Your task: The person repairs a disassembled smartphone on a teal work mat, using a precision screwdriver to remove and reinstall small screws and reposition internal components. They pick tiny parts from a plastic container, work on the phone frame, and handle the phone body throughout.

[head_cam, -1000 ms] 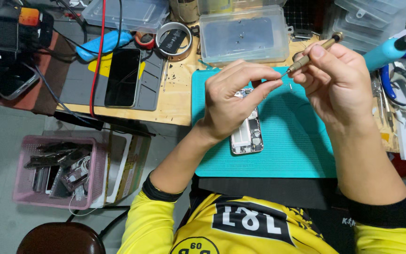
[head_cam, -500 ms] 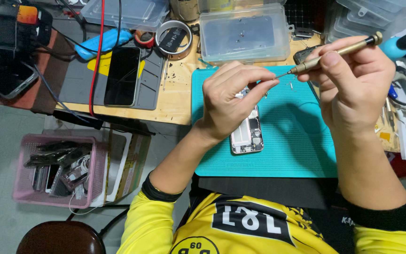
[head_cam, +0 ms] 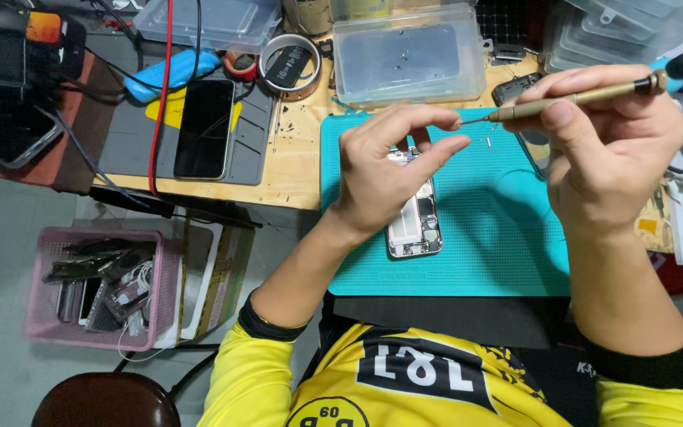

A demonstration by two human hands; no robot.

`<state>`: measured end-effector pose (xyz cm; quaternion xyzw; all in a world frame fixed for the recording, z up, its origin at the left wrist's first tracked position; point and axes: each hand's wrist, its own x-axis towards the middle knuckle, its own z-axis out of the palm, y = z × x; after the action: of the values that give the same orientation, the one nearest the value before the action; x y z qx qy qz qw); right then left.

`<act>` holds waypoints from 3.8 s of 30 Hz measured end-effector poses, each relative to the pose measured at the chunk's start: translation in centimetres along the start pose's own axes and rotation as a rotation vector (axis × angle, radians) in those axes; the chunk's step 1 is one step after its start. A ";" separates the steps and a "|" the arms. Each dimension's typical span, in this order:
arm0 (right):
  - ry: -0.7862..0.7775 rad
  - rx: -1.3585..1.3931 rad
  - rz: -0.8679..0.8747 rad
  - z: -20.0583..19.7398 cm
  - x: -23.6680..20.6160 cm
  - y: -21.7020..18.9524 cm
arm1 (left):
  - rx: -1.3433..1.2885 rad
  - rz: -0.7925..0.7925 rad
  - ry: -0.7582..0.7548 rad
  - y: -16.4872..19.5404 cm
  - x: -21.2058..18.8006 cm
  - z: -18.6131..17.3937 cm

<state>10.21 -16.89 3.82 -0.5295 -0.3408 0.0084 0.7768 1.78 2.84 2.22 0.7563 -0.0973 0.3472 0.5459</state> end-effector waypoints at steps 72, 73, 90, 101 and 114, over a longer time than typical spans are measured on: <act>-0.442 -0.622 -0.084 4.5 0.4 7.2 | 0.490 -0.240 -0.173 -5.1 -4.7 -5.0; -0.449 -0.621 -0.087 4.6 0.5 7.2 | 0.491 -0.232 -0.174 -5.1 -4.8 -5.1; -0.588 -0.700 -0.109 5.9 2.0 7.0 | 0.493 -0.225 -0.202 -4.9 -4.9 -5.1; -0.553 -0.780 -0.248 6.2 2.1 7.2 | 0.439 -0.264 -0.197 -5.2 -5.2 -5.1; -0.544 -0.561 -0.149 5.3 2.2 7.3 | 0.420 -0.274 -0.187 -5.2 -4.9 -5.0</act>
<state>11.64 -8.55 0.01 -0.6735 -0.5605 -0.0017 0.4818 -1.24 8.21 -4.03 0.8878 0.0304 0.2114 0.4076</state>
